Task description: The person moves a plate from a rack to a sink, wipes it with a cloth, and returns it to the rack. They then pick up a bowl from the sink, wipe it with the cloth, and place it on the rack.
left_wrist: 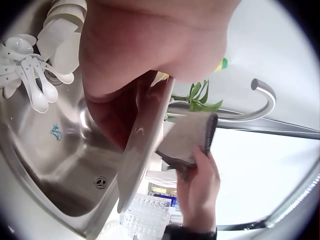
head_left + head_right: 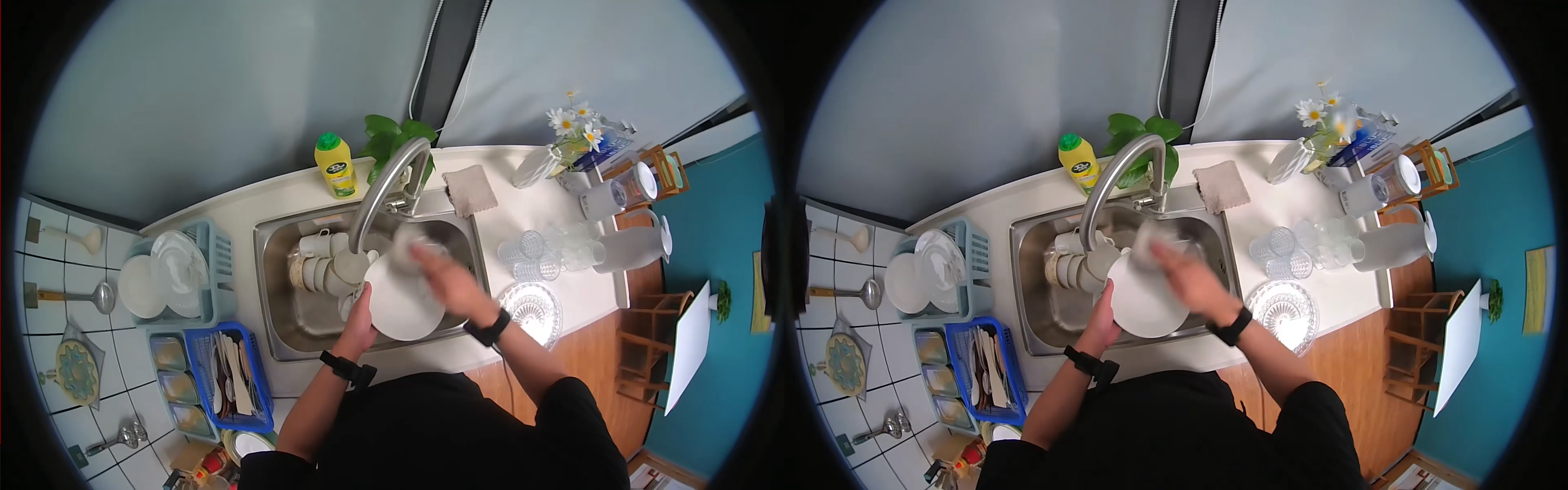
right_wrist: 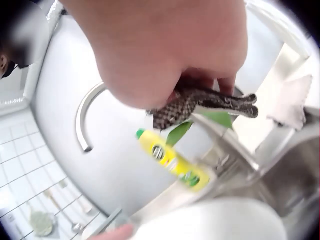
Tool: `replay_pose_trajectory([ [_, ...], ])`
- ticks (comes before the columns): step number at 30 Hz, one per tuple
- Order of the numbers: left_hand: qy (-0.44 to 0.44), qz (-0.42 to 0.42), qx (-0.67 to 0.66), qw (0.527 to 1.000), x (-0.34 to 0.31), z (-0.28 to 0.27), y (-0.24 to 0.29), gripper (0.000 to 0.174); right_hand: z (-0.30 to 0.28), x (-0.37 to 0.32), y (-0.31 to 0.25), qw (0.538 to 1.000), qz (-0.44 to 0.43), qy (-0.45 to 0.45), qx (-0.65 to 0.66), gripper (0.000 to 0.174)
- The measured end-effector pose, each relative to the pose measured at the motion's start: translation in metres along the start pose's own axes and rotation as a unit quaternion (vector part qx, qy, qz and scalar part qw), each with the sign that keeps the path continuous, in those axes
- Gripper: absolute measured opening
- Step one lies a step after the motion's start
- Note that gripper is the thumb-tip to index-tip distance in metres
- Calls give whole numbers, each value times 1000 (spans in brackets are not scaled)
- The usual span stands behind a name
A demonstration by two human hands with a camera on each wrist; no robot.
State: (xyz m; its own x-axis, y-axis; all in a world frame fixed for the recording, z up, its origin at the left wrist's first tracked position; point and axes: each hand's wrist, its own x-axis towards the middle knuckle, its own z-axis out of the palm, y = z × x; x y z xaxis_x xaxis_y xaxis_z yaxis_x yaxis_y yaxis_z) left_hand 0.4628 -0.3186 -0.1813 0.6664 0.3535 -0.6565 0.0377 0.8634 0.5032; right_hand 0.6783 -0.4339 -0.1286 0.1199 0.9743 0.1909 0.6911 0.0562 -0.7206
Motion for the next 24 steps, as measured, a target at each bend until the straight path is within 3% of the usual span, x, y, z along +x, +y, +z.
replay_pose_trajectory([
  [2, -32, 10, -58, 998, -6, 0, -3, 61, 37, -28, -23, 988, 28, -136, -70, 68],
  [7, -68, 20, -44, 996, -29, -4, -5, 62, 45, -41, -64, 987, -15, -111, -113, 72],
  [9, -53, 48, 29, 997, -31, -7, -10, 64, 49, -37, -72, 989, -33, -93, -106, 73],
  [14, -35, 63, 50, 996, -36, -13, -12, 69, 50, -18, -69, 966, -55, -71, -242, 71],
  [20, -47, 124, 44, 990, -55, -20, 4, 68, 43, -38, -60, 960, -5, -28, -278, 67],
  [24, -57, 171, -14, 983, -58, -31, 7, 55, 50, -61, -73, 954, 68, -59, -286, 65],
])
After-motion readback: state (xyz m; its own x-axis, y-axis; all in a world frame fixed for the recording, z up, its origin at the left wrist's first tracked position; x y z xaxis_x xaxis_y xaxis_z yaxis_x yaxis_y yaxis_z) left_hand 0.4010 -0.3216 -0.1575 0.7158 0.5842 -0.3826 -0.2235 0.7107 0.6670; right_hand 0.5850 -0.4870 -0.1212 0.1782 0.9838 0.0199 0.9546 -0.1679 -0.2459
